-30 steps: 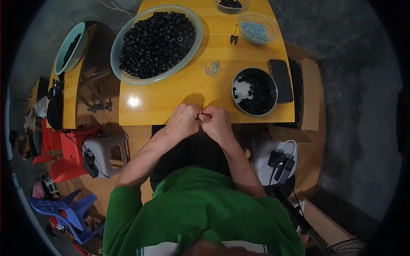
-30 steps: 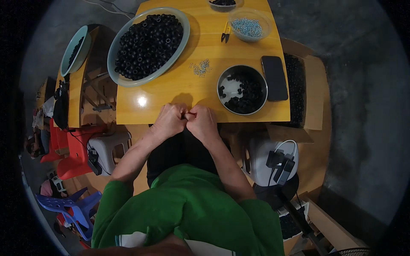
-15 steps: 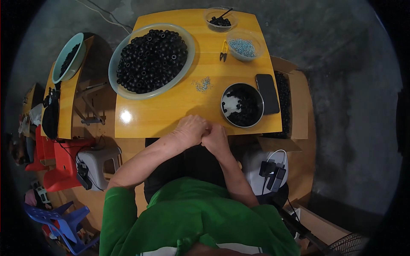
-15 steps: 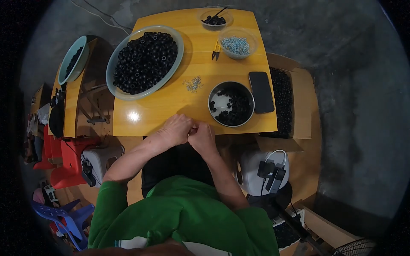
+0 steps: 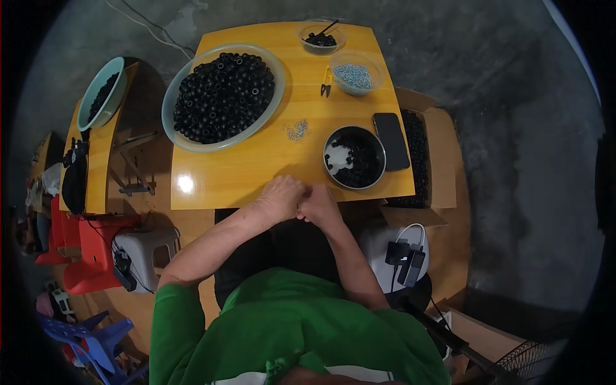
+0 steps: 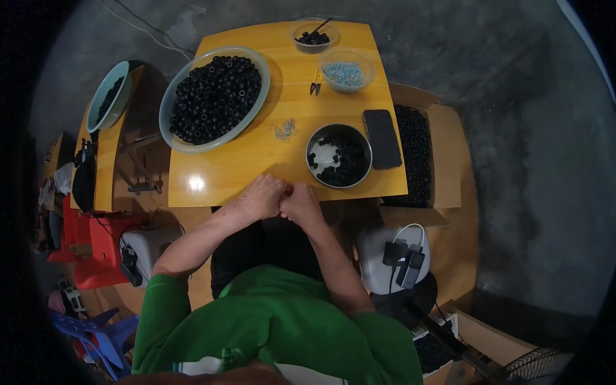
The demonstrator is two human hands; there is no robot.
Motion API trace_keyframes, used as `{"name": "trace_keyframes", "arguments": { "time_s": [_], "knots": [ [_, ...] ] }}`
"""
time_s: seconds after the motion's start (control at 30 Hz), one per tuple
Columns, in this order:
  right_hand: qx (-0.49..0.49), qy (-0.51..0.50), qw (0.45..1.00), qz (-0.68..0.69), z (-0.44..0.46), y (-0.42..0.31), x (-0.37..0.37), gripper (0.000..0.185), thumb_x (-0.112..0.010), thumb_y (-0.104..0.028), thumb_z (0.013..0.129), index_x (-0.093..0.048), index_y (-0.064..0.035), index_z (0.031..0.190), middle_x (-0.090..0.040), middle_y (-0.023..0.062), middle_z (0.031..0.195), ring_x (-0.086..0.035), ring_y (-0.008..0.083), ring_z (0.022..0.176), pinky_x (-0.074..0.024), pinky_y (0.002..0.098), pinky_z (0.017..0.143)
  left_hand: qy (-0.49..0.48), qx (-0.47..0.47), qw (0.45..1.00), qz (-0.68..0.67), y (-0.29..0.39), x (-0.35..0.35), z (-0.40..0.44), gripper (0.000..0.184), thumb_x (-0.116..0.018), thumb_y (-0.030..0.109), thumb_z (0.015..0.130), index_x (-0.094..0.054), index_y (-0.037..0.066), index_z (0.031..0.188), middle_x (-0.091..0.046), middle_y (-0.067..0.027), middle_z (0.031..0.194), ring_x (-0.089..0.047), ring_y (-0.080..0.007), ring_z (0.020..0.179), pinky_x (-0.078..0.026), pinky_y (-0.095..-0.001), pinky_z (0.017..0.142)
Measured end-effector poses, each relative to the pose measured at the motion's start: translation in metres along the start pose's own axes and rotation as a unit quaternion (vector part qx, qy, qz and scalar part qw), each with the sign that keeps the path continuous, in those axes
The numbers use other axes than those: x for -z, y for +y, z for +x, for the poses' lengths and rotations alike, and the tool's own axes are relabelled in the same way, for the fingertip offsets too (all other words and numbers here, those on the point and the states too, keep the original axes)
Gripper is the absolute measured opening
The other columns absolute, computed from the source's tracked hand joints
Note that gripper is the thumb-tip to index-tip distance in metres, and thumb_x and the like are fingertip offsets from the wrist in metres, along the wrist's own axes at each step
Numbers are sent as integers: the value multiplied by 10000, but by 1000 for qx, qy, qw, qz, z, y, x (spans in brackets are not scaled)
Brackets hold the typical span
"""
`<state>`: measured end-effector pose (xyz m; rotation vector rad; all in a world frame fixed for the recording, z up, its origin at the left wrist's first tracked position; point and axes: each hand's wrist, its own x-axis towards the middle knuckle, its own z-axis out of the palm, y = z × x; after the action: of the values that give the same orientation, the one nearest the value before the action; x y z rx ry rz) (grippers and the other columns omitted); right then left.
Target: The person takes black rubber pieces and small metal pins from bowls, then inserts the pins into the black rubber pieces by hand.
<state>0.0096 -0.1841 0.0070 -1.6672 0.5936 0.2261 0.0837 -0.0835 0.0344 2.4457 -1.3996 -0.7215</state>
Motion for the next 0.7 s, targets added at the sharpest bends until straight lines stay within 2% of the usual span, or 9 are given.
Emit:
{"name": "trace_keyframes", "arguments": {
  "time_s": [0.1,0.2,0.27,0.4,0.47,0.5,0.57,0.67,0.7],
  "knots": [
    [-14,5,1000,-6,6,5,-2,147,-555,-99,752,-599,26,687,-584,76,538,-564,137,449,-450,279,455,45,-5,999,-7,-5,-5,-4,296,-685,159,647,-654,95,934,-634,-171,795,-609,-341,836,-498,-411,743],
    [-20,20,1000,-8,5,5,-2,163,-595,-116,751,-594,25,669,-580,73,536,-555,125,440,-442,265,429,57,19,997,-57,-13,-14,-8,229,-666,120,653,-643,66,875,-630,-174,769,-605,-361,799,-493,-421,721],
    [-41,-12,999,-6,4,3,0,178,-608,-137,776,-585,25,707,-585,61,583,-556,102,462,-427,220,404,110,49,986,-119,-21,-24,-13,166,-656,76,647,-612,27,799,-624,-178,743,-600,-376,755,-487,-427,691],
    [-49,-27,998,-17,5,0,-1,193,-643,-151,770,-572,9,688,-578,56,576,-553,104,460,-424,214,399,170,41,964,-201,-24,-30,-26,164,-656,48,636,-583,-1,775,-618,-187,720,-599,-379,723,-482,-432,668],
    [-45,-19,999,-11,6,1,-3,214,-660,-163,771,-558,-4,670,-577,55,575,-552,109,456,-424,209,401,182,80,939,-281,-20,-27,-30,140,-625,19,635,-565,0,760,-602,-185,695,-593,-368,713,-475,-451,630],
    [-50,-23,998,-15,5,0,-4,214,-660,-163,771,-558,-4,670,-577,55,575,-552,109,456,-424,209,401,181,85,937,-287,-23,-32,-30,140,-625,19,635,-565,0,760,-602,-185,695,-593,-368,713,-475,-451,630],
    [-36,-13,999,-6,3,-1,-7,203,-653,-147,778,-552,-13,664,-569,53,570,-543,105,451,-422,204,405,266,17,954,-139,-30,-45,-26,150,-614,10,608,-536,19,736,-578,-161,664,-576,-359,688,-452,-439,629],
    [5,-1,999,-36,5,8,-9,149,-608,-81,795,-553,-6,680,-563,50,571,-530,91,456,-411,203,402,288,-29,948,-132,-32,-49,-24,177,-614,13,574,-510,43,713,-557,-135,645,-556,-344,666,-418,-397,672],
    [-2,-11,999,-38,7,10,-10,149,-608,-81,795,-553,-6,680,-563,50,571,-530,91,456,-411,203,402,285,-18,949,-137,-34,-51,-23,177,-614,13,574,-510,43,713,-557,-135,645,-556,-344,666,-418,-397,672]
  ]
}}
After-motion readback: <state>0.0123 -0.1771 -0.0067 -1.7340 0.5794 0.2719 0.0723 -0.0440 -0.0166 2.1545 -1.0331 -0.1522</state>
